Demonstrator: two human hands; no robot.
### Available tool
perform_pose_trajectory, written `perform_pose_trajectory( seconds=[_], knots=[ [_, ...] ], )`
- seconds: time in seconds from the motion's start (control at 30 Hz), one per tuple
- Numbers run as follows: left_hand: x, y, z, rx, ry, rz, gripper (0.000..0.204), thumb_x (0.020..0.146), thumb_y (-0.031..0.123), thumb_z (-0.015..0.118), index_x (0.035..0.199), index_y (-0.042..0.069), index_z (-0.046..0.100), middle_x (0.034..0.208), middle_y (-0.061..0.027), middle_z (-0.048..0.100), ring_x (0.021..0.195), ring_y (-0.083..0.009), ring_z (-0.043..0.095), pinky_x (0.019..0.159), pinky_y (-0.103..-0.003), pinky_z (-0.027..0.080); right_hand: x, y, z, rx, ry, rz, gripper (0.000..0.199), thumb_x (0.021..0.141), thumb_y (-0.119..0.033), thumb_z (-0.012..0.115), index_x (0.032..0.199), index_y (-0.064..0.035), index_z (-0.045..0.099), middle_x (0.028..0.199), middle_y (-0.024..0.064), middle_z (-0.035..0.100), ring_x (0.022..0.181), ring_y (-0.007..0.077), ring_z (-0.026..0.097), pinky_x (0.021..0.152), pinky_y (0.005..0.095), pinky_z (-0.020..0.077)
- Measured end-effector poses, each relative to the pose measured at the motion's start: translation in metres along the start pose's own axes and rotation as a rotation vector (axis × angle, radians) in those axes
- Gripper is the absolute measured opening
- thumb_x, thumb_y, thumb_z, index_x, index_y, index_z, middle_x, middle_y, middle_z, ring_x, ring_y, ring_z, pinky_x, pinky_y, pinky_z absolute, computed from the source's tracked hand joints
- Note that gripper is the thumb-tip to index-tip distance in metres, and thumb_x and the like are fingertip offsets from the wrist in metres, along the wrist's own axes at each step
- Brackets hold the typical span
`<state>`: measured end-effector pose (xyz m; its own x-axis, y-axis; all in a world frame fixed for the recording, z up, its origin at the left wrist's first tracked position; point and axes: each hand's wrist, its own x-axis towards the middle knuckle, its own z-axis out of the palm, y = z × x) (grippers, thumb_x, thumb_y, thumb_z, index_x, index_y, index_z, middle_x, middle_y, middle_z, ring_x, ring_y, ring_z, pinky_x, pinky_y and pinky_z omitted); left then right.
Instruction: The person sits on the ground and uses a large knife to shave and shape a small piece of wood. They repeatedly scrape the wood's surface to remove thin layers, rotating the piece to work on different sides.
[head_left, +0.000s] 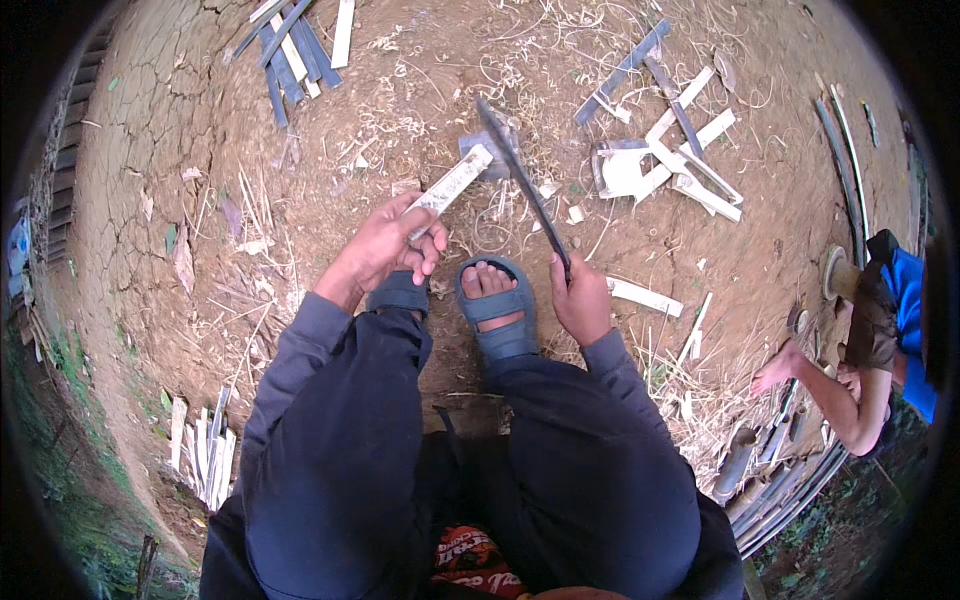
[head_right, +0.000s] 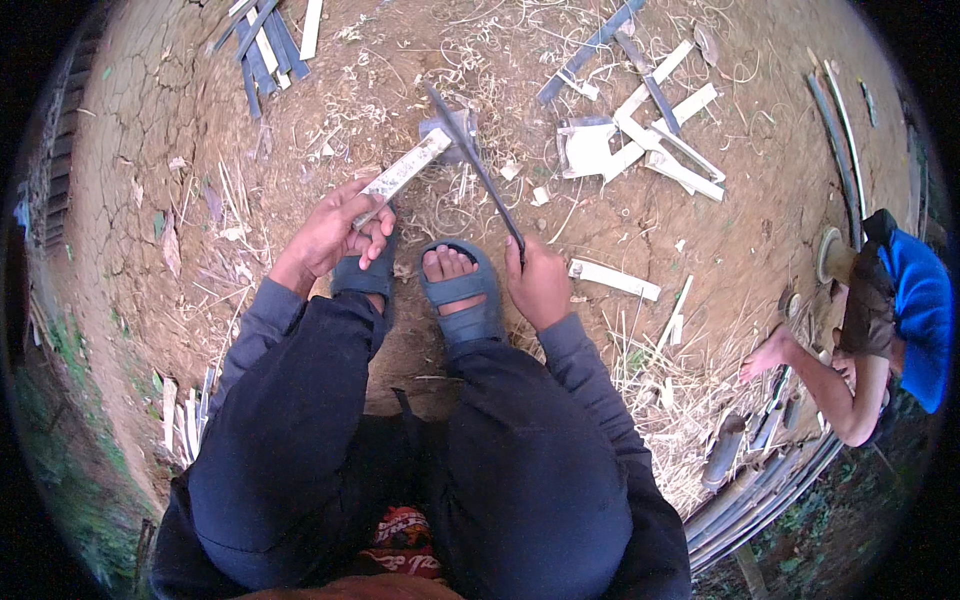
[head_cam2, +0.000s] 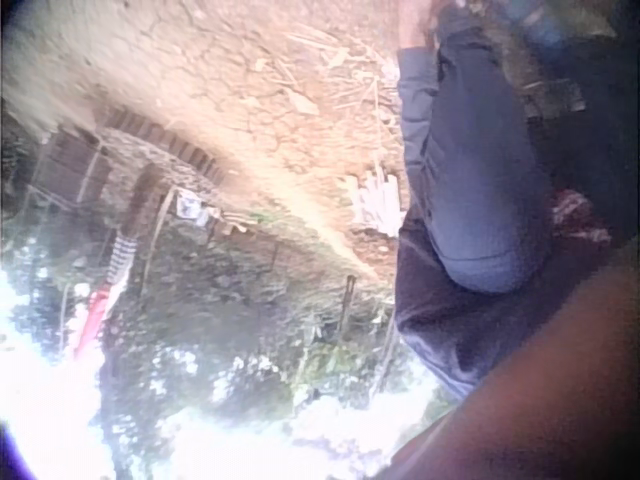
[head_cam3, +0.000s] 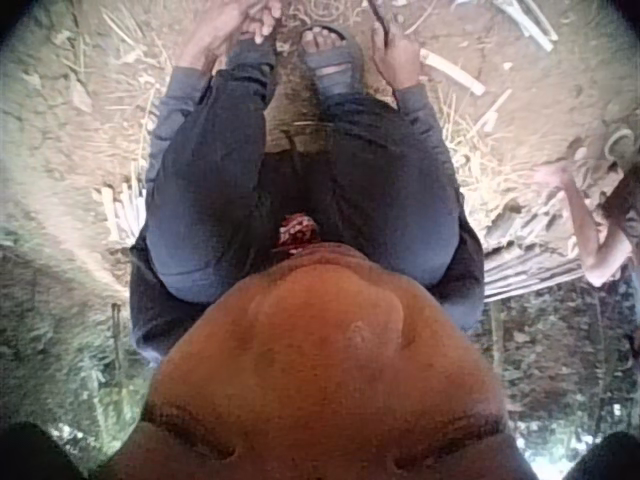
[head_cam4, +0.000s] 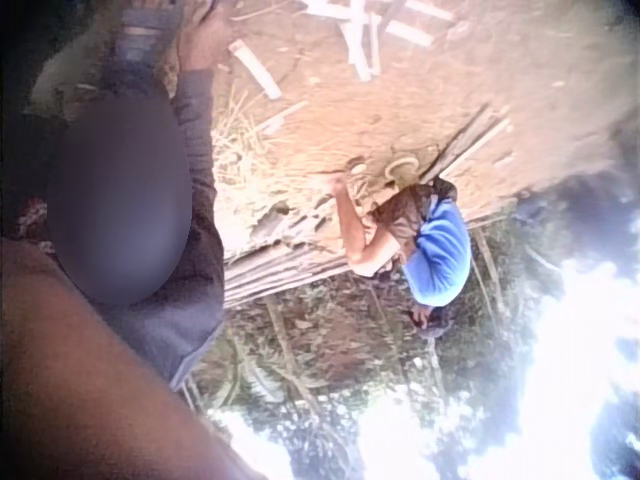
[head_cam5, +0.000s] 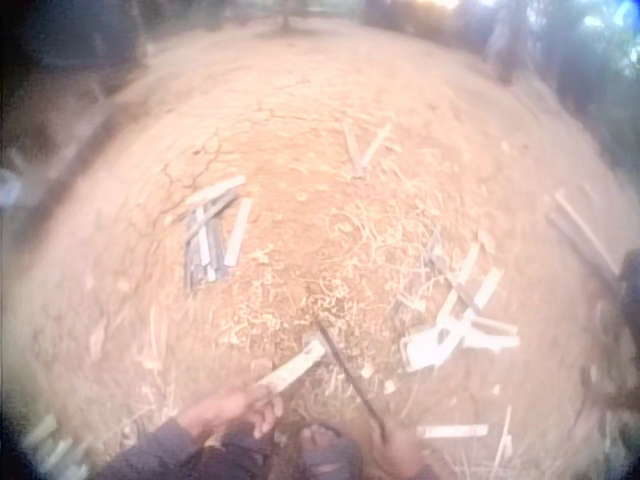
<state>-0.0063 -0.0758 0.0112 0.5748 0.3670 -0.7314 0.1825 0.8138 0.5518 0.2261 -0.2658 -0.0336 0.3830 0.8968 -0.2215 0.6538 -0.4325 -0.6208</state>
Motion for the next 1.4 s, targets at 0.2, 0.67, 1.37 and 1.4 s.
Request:
perform_pose_trajectory(
  seconds=[0.2, 0.67, 1.37, 1.4],
  knots=[
    [0.001, 0.007, 0.01, 0.239, 0.119, -0.035, 0.039, 0.102, 0.019, 0.049, 0.136, 0.0, 0.044, 0.071, -0.0024, 0.052, 0.046, -0.0093, 0.051, 0.035, -0.022, 0.038, -0.008, 0.01, 0.006, -0.185, -0.024, -0.144, 0.022, 0.095, -0.022, 0.059, 0.085, -0.0022, 0.056, 0.071, 0.0198, 0.062, 0.062, 0.0393, 0.062, 0.056, 0.0481, 0.0497],
    [0.017, 0.002, 0.021, 0.573, 0.279, 0.063, 0.019, 0.099, 0.021, 0.055, 0.102, 0.002, 0.06, 0.065, 0.0015, 0.049, 0.045, -0.0071, 0.044, 0.04, -0.025, 0.032, 0.015, 0.01, -0.004, -0.233, -0.083, -0.104, 0.019, 0.094, -0.017, 0.061, 0.085, -0.0018, 0.054, 0.067, 0.0241, 0.06, 0.061, 0.0426, 0.061, 0.055, 0.0489, 0.0489],
    [0.033, 0.02, 0.024, 0.84, 0.368, 0.115, 0.021, 0.091, 0.017, 0.057, 0.093, -0.002, 0.066, 0.063, -0.0054, 0.059, 0.044, -0.0145, 0.053, 0.04, -0.03, 0.039, 0.007, -0.047, -0.005, -0.047, 0.146, -0.27, 0.031, 0.099, -0.025, 0.054, 0.082, 0.0002, 0.056, 0.066, 0.0261, 0.062, 0.061, 0.0442, 0.064, 0.054, 0.0524, 0.0498],
    [0.035, 0.025, 0.029, 0.835, 0.363, 0.108, 0.021, 0.091, 0.017, 0.058, 0.093, -0.003, 0.066, 0.062, -0.0059, 0.059, 0.044, -0.0149, 0.054, 0.04, -0.031, 0.039, 0.007, -0.038, -0.002, -0.133, 0.066, -0.193, 0.03, 0.099, -0.025, 0.053, 0.082, 0.0002, 0.057, 0.066, 0.0264, 0.062, 0.061, 0.0444, 0.064, 0.054, 0.0528, 0.0499]
  ],
)
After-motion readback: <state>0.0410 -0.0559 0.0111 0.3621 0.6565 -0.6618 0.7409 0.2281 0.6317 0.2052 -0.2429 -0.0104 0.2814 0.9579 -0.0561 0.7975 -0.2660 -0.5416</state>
